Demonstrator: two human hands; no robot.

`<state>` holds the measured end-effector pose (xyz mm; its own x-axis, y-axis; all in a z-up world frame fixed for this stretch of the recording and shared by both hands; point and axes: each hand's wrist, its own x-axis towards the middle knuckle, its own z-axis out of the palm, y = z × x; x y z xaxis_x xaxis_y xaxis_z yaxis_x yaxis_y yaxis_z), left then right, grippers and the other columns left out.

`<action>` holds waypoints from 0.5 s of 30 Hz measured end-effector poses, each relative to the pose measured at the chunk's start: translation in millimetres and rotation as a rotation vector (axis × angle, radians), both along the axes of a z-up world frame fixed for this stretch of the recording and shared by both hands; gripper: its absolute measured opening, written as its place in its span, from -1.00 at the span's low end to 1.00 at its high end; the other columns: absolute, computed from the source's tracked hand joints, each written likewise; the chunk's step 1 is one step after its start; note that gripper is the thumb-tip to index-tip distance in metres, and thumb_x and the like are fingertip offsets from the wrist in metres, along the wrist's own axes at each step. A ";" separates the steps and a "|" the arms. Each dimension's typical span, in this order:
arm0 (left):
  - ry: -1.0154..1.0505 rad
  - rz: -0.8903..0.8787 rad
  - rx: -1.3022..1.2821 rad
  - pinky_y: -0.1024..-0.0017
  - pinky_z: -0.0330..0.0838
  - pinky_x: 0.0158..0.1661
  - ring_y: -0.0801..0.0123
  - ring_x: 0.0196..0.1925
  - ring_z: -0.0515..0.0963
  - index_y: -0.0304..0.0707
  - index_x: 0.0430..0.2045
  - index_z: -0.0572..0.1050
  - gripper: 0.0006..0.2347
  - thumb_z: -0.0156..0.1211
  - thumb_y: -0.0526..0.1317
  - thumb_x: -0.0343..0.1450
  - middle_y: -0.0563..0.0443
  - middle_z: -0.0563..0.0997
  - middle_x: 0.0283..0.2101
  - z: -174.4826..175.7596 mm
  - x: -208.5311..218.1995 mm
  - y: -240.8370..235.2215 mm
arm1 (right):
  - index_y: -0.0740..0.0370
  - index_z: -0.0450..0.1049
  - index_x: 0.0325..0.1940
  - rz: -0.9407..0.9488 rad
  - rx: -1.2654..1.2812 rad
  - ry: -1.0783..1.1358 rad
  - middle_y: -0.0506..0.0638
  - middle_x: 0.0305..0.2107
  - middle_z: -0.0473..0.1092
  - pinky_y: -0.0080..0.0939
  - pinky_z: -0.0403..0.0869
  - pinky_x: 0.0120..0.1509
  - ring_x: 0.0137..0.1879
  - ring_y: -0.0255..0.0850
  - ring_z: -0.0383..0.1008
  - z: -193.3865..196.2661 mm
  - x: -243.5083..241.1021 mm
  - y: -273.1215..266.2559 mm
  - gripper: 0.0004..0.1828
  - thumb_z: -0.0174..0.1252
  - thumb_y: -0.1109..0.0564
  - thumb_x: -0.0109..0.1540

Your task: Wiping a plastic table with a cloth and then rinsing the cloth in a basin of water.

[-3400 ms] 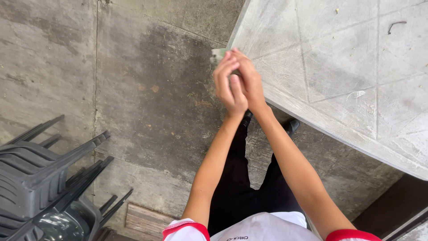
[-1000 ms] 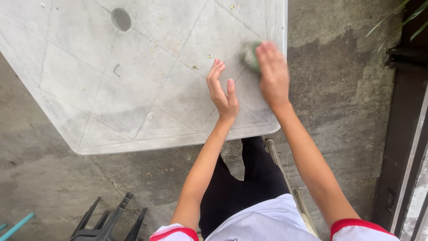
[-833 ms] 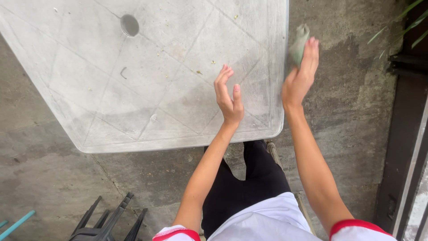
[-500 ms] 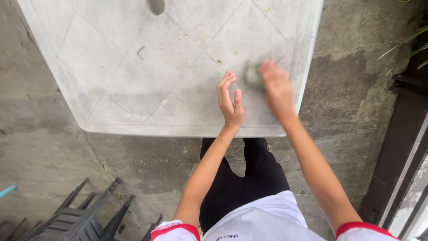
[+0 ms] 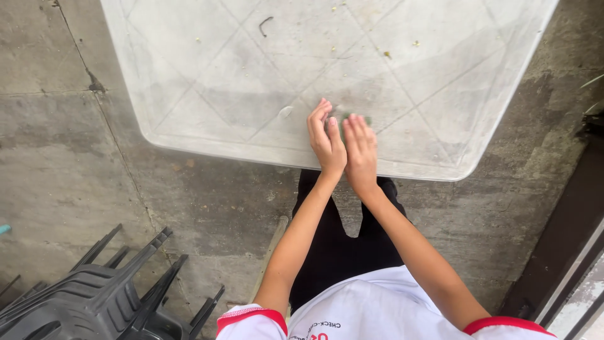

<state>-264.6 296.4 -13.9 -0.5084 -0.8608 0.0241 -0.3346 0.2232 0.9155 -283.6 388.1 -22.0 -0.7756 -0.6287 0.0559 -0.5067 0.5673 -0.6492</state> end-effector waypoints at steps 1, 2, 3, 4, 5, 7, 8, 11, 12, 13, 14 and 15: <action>-0.001 -0.001 -0.001 0.13 0.31 0.35 -0.01 0.38 0.43 -0.40 0.02 0.41 -0.80 -0.08 -0.27 0.59 -0.22 0.48 0.18 3.2 9.9 -13.5 | 0.41 0.31 0.42 -0.001 -0.001 -0.001 0.20 0.39 0.22 0.15 0.15 0.61 0.57 0.08 0.14 0.8 6.7 -15.7 -0.36 -0.05 0.49 0.21; 0.005 0.003 0.005 0.14 0.32 0.36 0.01 0.37 0.44 -0.38 0.00 0.41 -0.81 -0.10 -0.28 0.59 -0.20 0.49 0.18 6.7 19.8 -27.5 | 0.40 0.33 0.40 0.074 -0.050 -0.003 0.19 0.37 0.24 0.16 0.16 0.57 0.54 0.08 0.17 1.9 13.4 -32.1 -0.41 0.01 0.42 0.25; 0.012 0.012 0.007 0.16 0.33 0.37 0.04 0.37 0.45 -0.36 -0.01 0.42 -0.82 -0.12 -0.29 0.60 -0.18 0.50 0.17 9.6 29.6 -42.0 | 0.39 0.36 0.38 0.154 -0.103 -0.003 0.19 0.34 0.27 0.17 0.17 0.53 0.51 0.07 0.19 2.2 19.7 -49.0 -0.46 0.08 0.35 0.28; 0.011 0.016 0.004 0.16 0.33 0.37 0.04 0.37 0.45 -0.36 -0.01 0.42 -0.82 -0.12 -0.29 0.60 -0.18 0.50 0.17 11.5 39.9 -57.8 | 0.39 0.36 0.38 0.158 -0.106 -0.003 0.19 0.34 0.27 0.17 0.17 0.53 0.51 0.07 0.19 0.0 14.4 -57.2 -0.46 0.08 0.35 0.28; 0.012 0.061 -0.011 0.15 0.33 0.35 0.04 0.36 0.46 -0.37 -0.02 0.43 -0.82 -0.10 -0.30 0.60 -0.19 0.51 0.17 14.2 52.3 -74.9 | 0.37 0.38 0.36 0.188 -0.083 0.018 0.17 0.33 0.30 0.14 0.20 0.54 0.51 0.06 0.22 -2.2 11.4 -67.1 -0.47 0.04 0.39 0.28; 0.009 0.109 -0.028 0.15 0.33 0.34 0.04 0.35 0.47 -0.38 -0.03 0.44 -0.83 -0.08 -0.30 0.60 -0.20 0.51 0.16 17.4 75.9 -106.2 | 0.35 0.40 0.35 0.220 -0.063 0.034 0.15 0.32 0.32 0.12 0.23 0.55 0.51 0.04 0.25 -9.1 4.9 -76.0 -0.47 0.00 0.44 0.27; 0.037 0.118 -0.004 0.16 0.34 0.35 0.05 0.37 0.47 -0.38 -0.03 0.44 -0.83 -0.10 -0.30 0.61 -0.18 0.51 0.15 17.5 86.6 -119.9 | 0.34 0.40 0.37 0.092 -0.094 0.008 0.15 0.34 0.32 0.10 0.21 0.62 0.53 0.06 0.24 -14.2 1.1 -74.3 -0.43 -0.07 0.51 0.27; 0.083 0.125 0.026 0.17 0.34 0.36 0.06 0.38 0.47 -0.38 -0.03 0.44 -0.82 -0.12 -0.30 0.61 -0.17 0.51 0.15 17.5 106.1 -146.6 | 0.36 0.38 0.39 -0.170 -0.130 -0.034 0.17 0.38 0.30 0.08 0.15 0.71 0.57 0.08 0.20 -3.6 -1.0 -65.8 -0.31 -0.18 0.61 0.21; 0.096 0.124 0.025 0.17 0.34 0.35 0.06 0.37 0.46 -0.38 -0.02 0.43 -0.82 -0.11 -0.31 0.61 -0.18 0.51 0.16 19.0 111.9 -153.2 | 0.37 0.36 0.39 -0.303 -0.141 -0.056 0.19 0.39 0.29 0.08 0.11 0.73 0.58 0.09 0.19 5.6 1.3 -62.8 -0.24 -0.21 0.65 0.13; 0.100 0.129 0.031 0.17 0.34 0.35 0.06 0.37 0.46 -0.38 -0.02 0.43 -0.82 -0.11 -0.31 0.61 -0.18 0.51 0.16 17.0 114.7 -156.8 | 0.37 0.36 0.39 -0.299 -0.136 -0.051 0.19 0.39 0.29 0.08 0.11 0.73 0.58 0.09 0.19 2.5 10.8 -66.3 -0.24 -0.21 0.65 0.13; 0.079 0.127 0.031 0.17 0.35 0.34 0.06 0.36 0.47 -0.38 -0.04 0.44 -0.82 -0.11 -0.29 0.60 -0.19 0.52 0.15 15.2 117.5 -160.2 | 0.40 0.31 0.43 -0.334 -0.111 -0.029 0.21 0.42 0.24 0.09 0.07 0.73 0.61 0.10 0.12 -0.4 20.2 -69.5 -0.25 -0.18 0.64 0.15; 0.055 0.128 0.027 0.18 0.36 0.33 0.06 0.35 0.48 -0.38 -0.05 0.45 -0.82 -0.10 -0.28 0.60 -0.19 0.52 0.15 14.1 121.0 -164.1 | 0.42 0.26 0.46 -0.367 -0.090 -0.013 0.22 0.44 0.20 0.11 0.02 0.74 0.64 0.12 0.05 -4.1 30.1 -73.6 -0.25 -0.15 0.64 0.17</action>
